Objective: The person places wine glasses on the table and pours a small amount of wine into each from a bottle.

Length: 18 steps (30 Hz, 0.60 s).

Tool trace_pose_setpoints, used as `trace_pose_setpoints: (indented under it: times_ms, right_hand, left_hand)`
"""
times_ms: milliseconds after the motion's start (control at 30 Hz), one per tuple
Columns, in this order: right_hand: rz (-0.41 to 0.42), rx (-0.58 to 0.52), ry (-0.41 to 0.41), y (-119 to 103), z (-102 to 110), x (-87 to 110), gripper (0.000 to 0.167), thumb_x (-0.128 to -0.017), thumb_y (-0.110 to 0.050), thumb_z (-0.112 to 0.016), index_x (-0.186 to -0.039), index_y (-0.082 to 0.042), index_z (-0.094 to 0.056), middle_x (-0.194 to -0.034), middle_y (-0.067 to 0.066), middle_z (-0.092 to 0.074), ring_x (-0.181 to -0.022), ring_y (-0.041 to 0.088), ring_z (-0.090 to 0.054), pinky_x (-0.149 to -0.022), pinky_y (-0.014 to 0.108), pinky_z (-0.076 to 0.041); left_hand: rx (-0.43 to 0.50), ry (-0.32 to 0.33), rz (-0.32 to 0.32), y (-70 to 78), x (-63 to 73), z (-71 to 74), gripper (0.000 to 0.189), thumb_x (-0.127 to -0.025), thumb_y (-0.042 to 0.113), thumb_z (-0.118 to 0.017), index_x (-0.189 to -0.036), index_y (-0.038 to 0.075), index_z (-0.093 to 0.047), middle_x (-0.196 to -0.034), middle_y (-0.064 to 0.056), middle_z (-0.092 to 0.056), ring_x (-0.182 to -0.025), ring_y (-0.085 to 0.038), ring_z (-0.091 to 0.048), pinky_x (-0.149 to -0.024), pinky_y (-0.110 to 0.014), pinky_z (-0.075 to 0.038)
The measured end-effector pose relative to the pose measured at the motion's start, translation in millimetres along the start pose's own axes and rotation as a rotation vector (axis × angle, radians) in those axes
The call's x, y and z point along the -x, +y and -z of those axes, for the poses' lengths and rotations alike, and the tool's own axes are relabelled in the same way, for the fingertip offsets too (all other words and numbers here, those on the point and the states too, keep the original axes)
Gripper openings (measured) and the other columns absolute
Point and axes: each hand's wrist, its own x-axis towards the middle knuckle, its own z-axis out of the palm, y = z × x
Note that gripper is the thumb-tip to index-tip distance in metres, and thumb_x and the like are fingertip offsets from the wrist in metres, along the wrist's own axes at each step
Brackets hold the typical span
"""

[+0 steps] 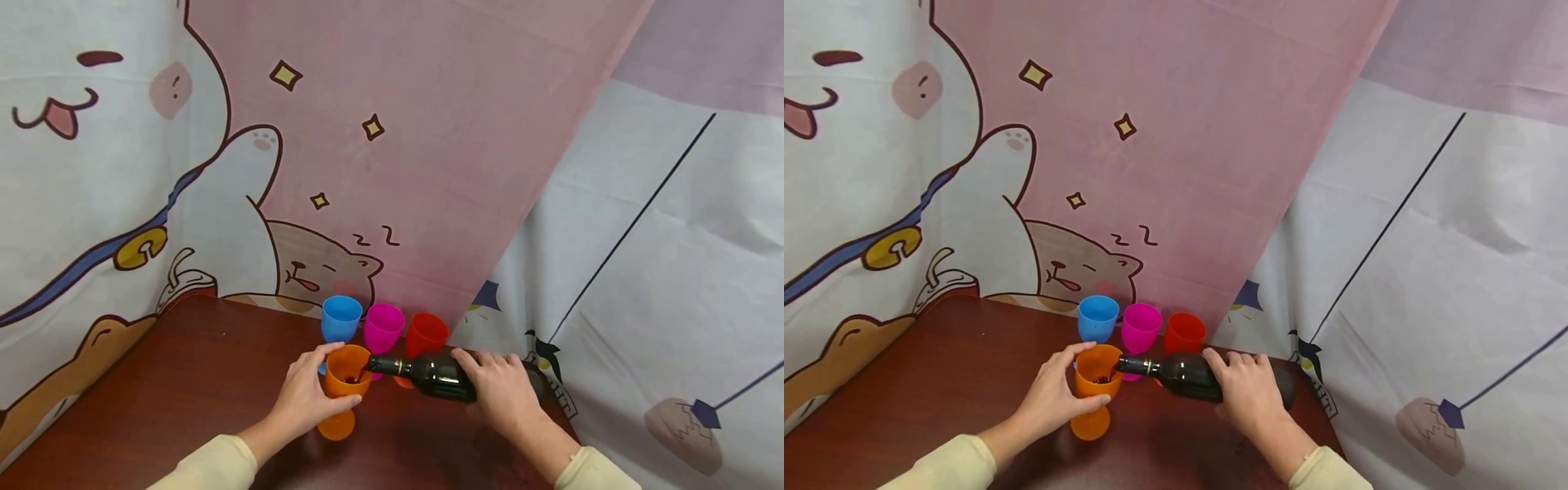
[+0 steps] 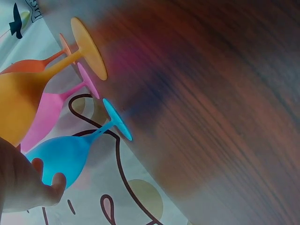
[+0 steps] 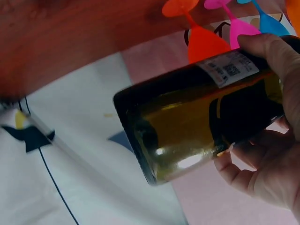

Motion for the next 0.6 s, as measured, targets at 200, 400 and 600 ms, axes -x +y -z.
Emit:
trace_pose_setpoints:
  times_ms: [200, 400, 600]
  right_hand:
    - [-0.095, -0.15, -0.119, -8.1, -14.8, 7.0, 0.088, -0.057, -0.034, -0.1, -0.136, -0.024, -0.064, -0.104, 0.004, -0.078, -0.091, 0.024, -0.075, -0.075, 0.042, -0.052]
    - [-0.171, -0.244, -0.165, -12.6, -27.7, 15.7, 0.087, -0.058, -0.034, -0.1, -0.137, -0.026, -0.064, -0.105, 0.002, -0.079, -0.089, 0.02, -0.073, -0.077, 0.041, -0.052]
    - [-0.222, -0.285, -0.179, -10.7, -39.9, 24.0, 0.084, -0.059, -0.034, -0.1, -0.135, -0.028, -0.064, -0.106, -0.001, -0.08, -0.088, 0.016, -0.071, -0.078, 0.042, -0.054]
  left_hand:
    - [0.009, -0.003, 0.008, 0.5, 0.2, -0.2, 0.092, -0.069, 0.052, -0.099, -0.148, 0.035, -0.056, -0.138, 0.0, -0.067, -0.127, -0.03, -0.054, -0.099, -0.057, -0.055]
    - [0.011, 0.003, -0.006, 1.2, 0.3, -0.7, 0.091, -0.069, 0.052, -0.098, -0.148, 0.034, -0.056, -0.137, 0.002, -0.068, -0.127, -0.029, -0.054, -0.099, -0.056, -0.053]
    - [0.01, 0.007, 0.005, -0.8, 0.9, 0.1, 0.091, -0.069, 0.052, -0.099, -0.147, 0.035, -0.056, -0.138, 0.003, -0.067, -0.127, -0.028, -0.054, -0.1, -0.055, -0.053]
